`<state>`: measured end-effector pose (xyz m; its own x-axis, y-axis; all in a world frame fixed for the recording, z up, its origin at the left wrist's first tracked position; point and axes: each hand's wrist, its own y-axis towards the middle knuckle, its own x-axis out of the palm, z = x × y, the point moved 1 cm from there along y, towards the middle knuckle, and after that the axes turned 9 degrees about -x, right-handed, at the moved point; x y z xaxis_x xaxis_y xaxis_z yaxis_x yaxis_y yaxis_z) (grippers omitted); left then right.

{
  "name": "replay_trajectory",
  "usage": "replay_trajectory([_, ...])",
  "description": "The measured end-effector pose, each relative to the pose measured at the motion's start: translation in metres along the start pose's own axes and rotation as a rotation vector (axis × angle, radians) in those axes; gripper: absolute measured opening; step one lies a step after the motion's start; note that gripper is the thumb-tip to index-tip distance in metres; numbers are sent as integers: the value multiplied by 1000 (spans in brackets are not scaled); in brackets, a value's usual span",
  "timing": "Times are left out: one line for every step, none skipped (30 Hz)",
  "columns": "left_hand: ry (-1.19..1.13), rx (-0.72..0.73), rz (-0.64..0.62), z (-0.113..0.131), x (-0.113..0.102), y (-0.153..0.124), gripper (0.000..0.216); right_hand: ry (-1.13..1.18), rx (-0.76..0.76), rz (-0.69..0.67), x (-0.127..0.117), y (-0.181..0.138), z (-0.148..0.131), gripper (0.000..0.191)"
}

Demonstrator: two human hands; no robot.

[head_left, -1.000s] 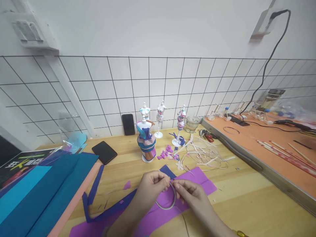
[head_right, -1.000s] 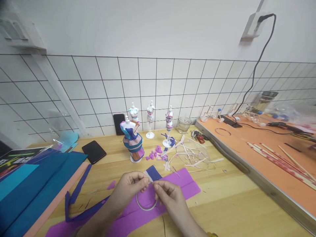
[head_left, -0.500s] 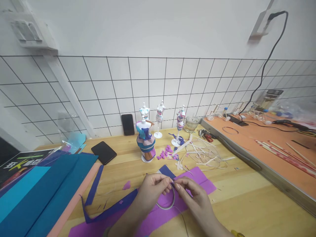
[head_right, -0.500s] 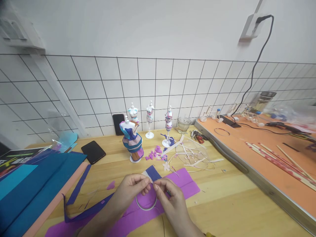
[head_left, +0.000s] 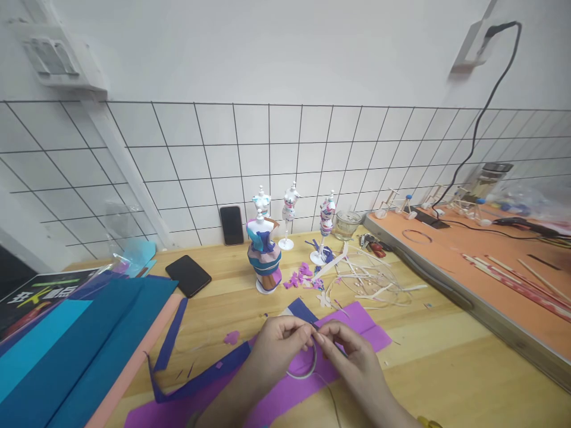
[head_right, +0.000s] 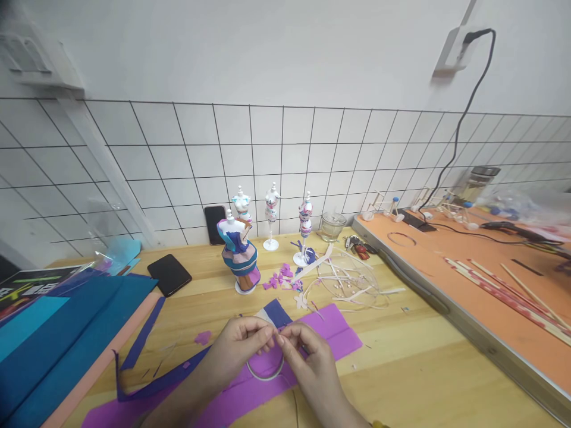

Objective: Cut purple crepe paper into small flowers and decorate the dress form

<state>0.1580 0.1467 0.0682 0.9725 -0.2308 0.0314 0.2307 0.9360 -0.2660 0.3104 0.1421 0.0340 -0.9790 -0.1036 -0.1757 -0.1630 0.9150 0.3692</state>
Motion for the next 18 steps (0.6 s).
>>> replay_trajectory([3, 4, -4, -1, 0, 0, 29, -1, -1, 1, 0, 0, 0, 27])
replay_trajectory([5, 8, -10, -1, -1, 0, 29, -3, -1, 2, 0, 0, 0, 26])
replay_trajectory([8, 11, -16, -2, -1, 0, 31, -4, 0, 2, -1, 0, 0, 26])
replay_trajectory([10, 13, -22, -2, -1, 0, 32, -6, 0, 3, -1, 0, 0, 25])
replay_trajectory([12, 16, -27, -3, -1, 0, 34, -9, -1, 5, -1, 0, 1, 25])
replay_trajectory([15, 19, -32, -3, -1, 0, 35, -12, -3, 9, -1, 0, 1, 25])
replay_trajectory([16, 21, -34, -3, -1, 0, 37, -15, -6, 13, -1, 0, 2, 24])
replay_trajectory([18, 24, -37, -3, -1, 0, 38, -19, -10, 18, -1, 1, 2, 24])
replay_trajectory([19, 26, -38, -3, -1, 0, 39, -21, -17, 24, 0, 1, 2, 24])
replay_trajectory([21, 27, -39, -3, -1, 0, 41, -23, -25, 30, 0, 1, 3, 24])
replay_trajectory([23, 27, -39, -3, 0, 0, 42, -26, -35, 36, 0, 1, 3, 23])
replay_trajectory([24, 26, -39, -3, 0, 0, 43, -28, -48, 42, 0, 1, 3, 22])
replay_trajectory([25, 25, -39, -3, 0, 0, 45, -31, -64, 46, 1, 1, 3, 20])
replay_trajectory([25, 22, -39, -3, -1, 0, 46, -35, -83, 46, 1, 1, 3, 17])
replay_trajectory([23, 17, -40, -2, -1, 0, 48, -40, -106, 46, 1, 0, 3, 15])
replay_trajectory([20, 11, -42, -2, -1, 0, 50, -48, -131, 42, 0, 0, 3, 13])
replay_trajectory([15, 2, -45, -2, -1, 0, 52, -57, -158, 38, 0, -1, 2, 10])
replay_trajectory([10, -7, -49, -2, -2, 0, 54, -69, -186, 35, -1, -1, 2, 8])
